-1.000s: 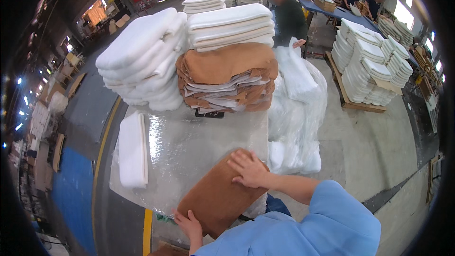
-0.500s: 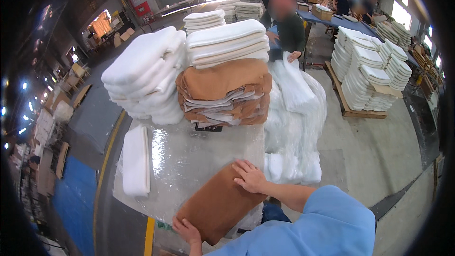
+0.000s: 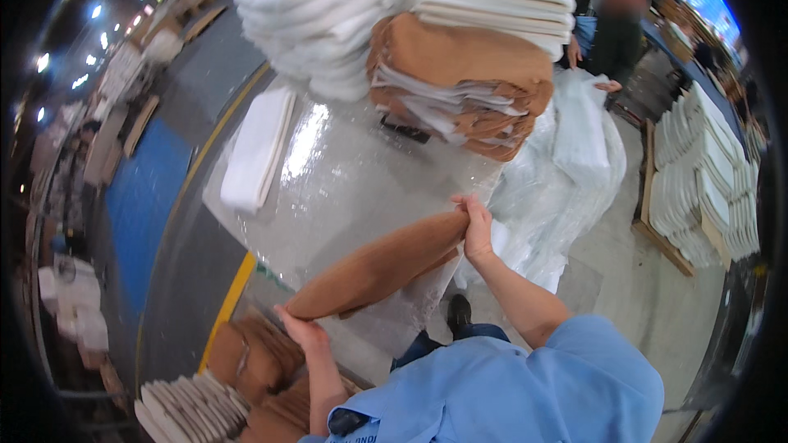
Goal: The person folds brown cushion covers one at a time on a table, aligning edges and stacking them. The person also handles white cushion covers, folding and stacking them separately.
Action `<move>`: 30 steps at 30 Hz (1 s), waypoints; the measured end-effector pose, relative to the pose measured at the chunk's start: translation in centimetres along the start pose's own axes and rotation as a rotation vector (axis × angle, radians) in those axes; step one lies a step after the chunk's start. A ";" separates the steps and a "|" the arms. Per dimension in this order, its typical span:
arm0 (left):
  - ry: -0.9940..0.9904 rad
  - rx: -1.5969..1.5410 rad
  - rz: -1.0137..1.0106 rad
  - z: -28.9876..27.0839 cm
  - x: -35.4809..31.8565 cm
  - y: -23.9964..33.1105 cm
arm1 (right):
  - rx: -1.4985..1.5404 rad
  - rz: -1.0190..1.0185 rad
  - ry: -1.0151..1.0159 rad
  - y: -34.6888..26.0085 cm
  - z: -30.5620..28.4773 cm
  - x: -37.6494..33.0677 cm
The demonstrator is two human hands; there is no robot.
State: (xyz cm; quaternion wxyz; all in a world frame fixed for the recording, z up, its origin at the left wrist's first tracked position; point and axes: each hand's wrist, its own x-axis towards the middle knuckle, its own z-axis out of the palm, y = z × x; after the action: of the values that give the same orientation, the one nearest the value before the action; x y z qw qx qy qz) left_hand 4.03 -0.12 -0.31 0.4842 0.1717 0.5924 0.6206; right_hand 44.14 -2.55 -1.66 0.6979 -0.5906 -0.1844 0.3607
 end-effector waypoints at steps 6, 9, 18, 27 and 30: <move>-0.053 -0.265 0.075 -2.5 -3.4 -4.0 | 0.101 0.011 -0.219 3.5 -3.8 -0.2; -0.020 -0.255 0.102 -2.4 -3.8 -5.0 | 0.181 0.077 -0.233 4.2 -4.6 -0.4; -0.006 -0.247 0.130 -1.9 -3.3 -6.6 | -0.106 0.128 -0.569 2.5 -7.1 1.0; 0.183 -0.301 0.039 -3.3 -2.8 -6.4 | -1.016 -0.704 -1.426 -10.4 3.3 -2.7; 0.182 -0.246 0.007 -2.2 -3.7 -6.7 | -1.356 -0.668 -1.313 -10.3 5.2 -6.1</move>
State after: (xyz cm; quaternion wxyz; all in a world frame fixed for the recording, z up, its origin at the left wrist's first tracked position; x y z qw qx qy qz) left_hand 6.73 -5.48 -5.49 0.4436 0.0562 0.5529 0.7031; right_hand 39.45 -3.82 10.43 0.0392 -0.4654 -0.8566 0.2194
